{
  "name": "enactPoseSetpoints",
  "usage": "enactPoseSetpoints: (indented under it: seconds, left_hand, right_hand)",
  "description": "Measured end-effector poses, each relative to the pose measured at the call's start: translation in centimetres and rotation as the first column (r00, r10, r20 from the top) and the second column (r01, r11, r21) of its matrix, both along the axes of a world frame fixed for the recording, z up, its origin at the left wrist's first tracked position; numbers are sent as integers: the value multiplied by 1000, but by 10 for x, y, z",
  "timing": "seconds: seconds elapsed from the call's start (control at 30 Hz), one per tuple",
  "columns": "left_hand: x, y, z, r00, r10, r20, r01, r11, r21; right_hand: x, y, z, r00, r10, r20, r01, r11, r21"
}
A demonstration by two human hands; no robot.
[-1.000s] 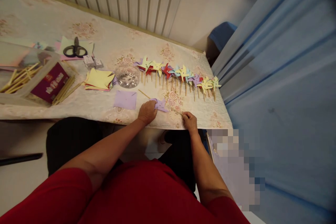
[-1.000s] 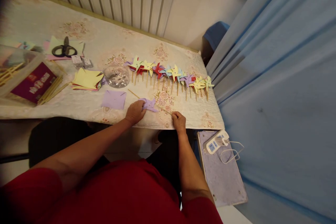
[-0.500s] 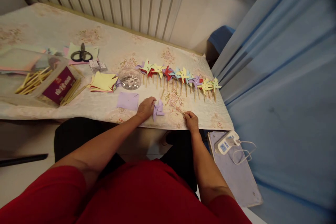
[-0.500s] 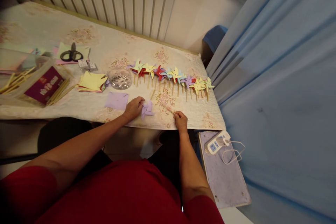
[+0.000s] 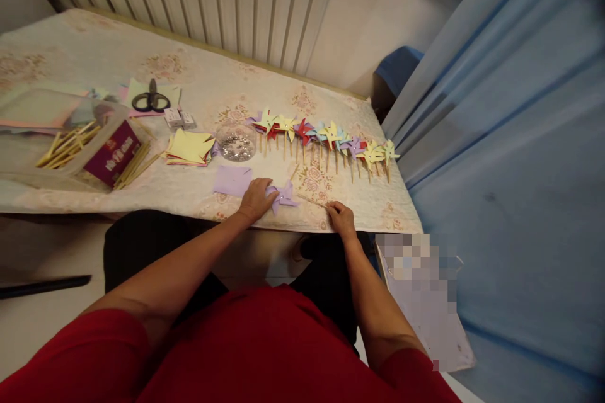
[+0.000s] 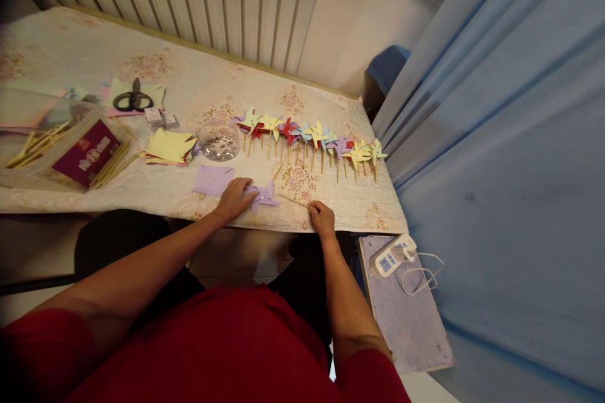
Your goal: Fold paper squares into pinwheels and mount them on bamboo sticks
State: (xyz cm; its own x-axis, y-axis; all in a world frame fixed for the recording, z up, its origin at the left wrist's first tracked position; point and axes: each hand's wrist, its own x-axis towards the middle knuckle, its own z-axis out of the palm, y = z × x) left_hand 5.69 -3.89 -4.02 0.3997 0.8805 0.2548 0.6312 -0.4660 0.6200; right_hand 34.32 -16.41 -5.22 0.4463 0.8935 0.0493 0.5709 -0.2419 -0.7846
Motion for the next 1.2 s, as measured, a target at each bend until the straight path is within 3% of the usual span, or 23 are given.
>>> enactPoseSetpoints:
  seconds: [0.17,0.33,0.63,1.2]
  left_hand:
    - [2,-8,-4,996,-88,-10,88,993,81]
    - [3,-16,1,995,-83,-63,88,993,83]
    - [2,-24,7,974,-176,-142,195,972,134]
    - [5,-21,5,976,-155,-153,172,980,104]
  right_hand:
    - [-7,1,4,995,68,71,-66,998,-21]
    - [-9,3,5,991,90,100,-88,996,-22]
    - [-9,7,6,978,158,137,-153,987,-46]
    - [-15,15,12,957,231,173,-221,972,-74]
